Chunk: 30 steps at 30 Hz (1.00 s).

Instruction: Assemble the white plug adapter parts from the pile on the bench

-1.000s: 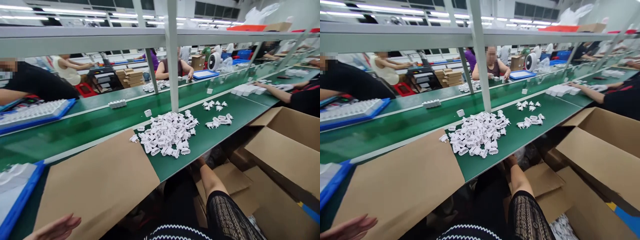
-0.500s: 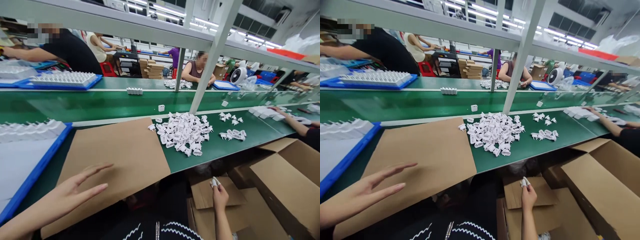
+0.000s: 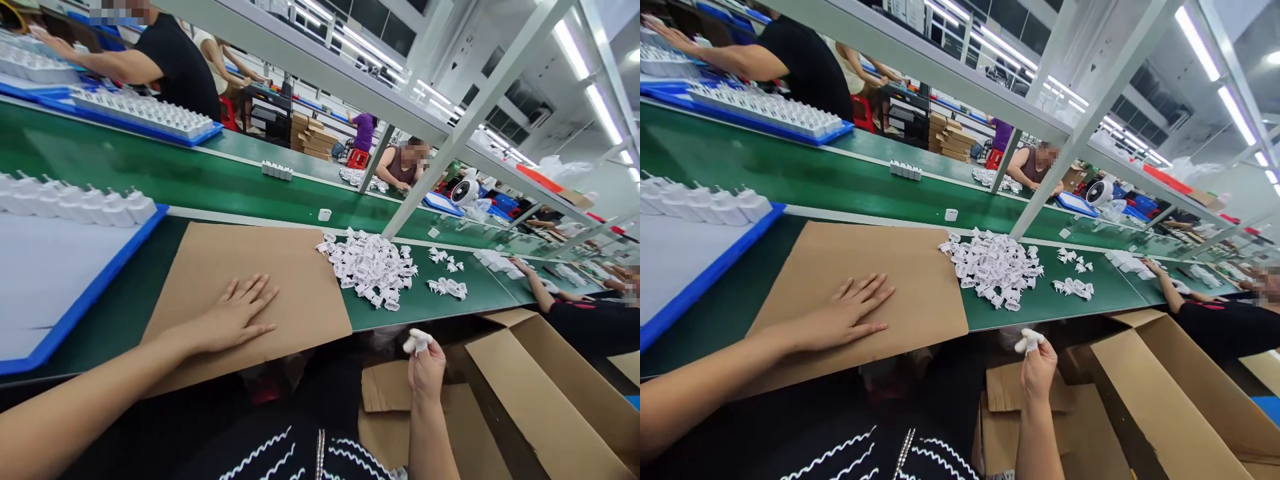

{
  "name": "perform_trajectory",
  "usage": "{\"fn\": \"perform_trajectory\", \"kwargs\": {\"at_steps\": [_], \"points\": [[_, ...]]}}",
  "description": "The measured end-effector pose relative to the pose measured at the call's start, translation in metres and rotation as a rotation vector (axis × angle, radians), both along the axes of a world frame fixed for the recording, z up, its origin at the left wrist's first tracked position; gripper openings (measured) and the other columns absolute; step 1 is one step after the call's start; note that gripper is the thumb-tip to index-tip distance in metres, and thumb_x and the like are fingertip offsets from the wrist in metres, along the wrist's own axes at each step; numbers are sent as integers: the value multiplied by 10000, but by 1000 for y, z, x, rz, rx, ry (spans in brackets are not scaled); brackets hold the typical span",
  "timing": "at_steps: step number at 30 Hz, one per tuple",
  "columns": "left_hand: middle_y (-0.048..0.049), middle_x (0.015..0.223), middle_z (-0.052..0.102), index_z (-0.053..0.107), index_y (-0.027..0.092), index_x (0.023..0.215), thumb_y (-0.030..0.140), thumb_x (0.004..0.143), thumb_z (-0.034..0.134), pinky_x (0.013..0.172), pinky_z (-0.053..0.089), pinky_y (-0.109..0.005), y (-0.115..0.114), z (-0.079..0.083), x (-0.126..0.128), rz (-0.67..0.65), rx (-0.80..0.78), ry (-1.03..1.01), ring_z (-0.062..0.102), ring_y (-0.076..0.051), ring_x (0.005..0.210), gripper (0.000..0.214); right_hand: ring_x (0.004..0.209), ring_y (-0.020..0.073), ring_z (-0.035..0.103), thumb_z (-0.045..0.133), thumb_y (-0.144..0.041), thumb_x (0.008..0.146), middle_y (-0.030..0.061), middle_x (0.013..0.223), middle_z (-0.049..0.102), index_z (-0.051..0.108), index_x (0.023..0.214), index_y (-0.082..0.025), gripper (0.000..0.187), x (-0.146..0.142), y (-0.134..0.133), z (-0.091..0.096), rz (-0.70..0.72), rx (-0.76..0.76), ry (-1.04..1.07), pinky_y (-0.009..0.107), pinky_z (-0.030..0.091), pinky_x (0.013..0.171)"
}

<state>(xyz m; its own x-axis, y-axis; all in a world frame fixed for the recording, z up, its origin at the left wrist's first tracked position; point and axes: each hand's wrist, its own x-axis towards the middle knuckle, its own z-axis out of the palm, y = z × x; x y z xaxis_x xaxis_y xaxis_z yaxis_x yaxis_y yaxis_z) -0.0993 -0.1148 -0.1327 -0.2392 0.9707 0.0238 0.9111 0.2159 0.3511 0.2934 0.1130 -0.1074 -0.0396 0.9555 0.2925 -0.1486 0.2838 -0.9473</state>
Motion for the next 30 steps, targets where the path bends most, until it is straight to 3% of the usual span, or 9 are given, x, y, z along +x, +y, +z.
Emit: {"fn": "perform_trajectory", "kwargs": {"at_steps": [2,6,9,13,15,19,21,26,30], "points": [[-65,1738,173,352,331,1638,701,916,499,1289,68,-578,-1,1,-1,1,12,-7,145,-351,1617,824,660,193,692,781,-553,793,67,720,746,775,911,-170,401,-32,0,14,155,11,-58,353,578,698],[-98,1720,238,443,318,1598,721,856,581,1279,166,-555,-1,11,-17,-46,-36,-50,219,-364,1598,855,1022,310,744,418,-603,979,178,1127,783,758,1200,-165,597,-103,2,47,560,41,-208,488,555,938],[-122,1678,358,539,260,1540,746,809,600,1251,277,-485,11,34,-42,-68,-130,-141,319,-358,1563,880,1173,302,704,95,-571,1025,195,1374,683,491,1552,-132,792,-162,1,72,957,37,-389,484,509,1023],[-111,1553,558,578,199,1490,727,870,491,1197,382,-412,50,73,-86,140,-53,-304,531,-317,1421,820,1161,255,697,51,-486,1059,153,1371,695,254,1667,-187,707,-246,-5,84,1455,100,-519,433,489,1032],[-119,1484,624,632,169,1417,671,880,522,1177,410,-409,76,85,-108,281,62,-346,593,-314,1346,743,1175,256,677,85,-418,1075,144,1339,710,359,1630,-171,665,-281,-4,79,1391,274,-707,422,477,1043],[-113,1407,677,697,175,1300,564,841,665,1126,467,-367,131,87,-145,431,165,-388,630,-312,1292,603,1409,348,475,452,-290,1021,195,1438,624,542,1510,-121,526,-314,17,60,619,757,-1235,513,311,1190],[-111,1432,660,677,187,1332,516,837,699,1111,477,-341,161,81,-159,446,165,-394,620,-304,1314,595,1485,380,368,520,-196,971,250,1513,538,500,1527,-64,572,-313,32,51,372,807,-1407,558,206,1230],[-169,1543,553,554,153,1473,408,761,815,1139,434,-368,243,59,-178,507,191,-416,533,-337,1411,800,1238,352,580,468,-78,952,190,1256,694,682,1293,-130,406,-302,58,46,350,678,-1574,578,219,1190],[-197,1575,508,527,133,1489,403,696,878,1096,447,-368,290,45,-177,555,243,-440,518,-358,1410,909,1229,327,569,470,-68,946,178,1265,671,670,1228,-149,355,-305,58,50,345,724,-1528,497,349,1095]]}}
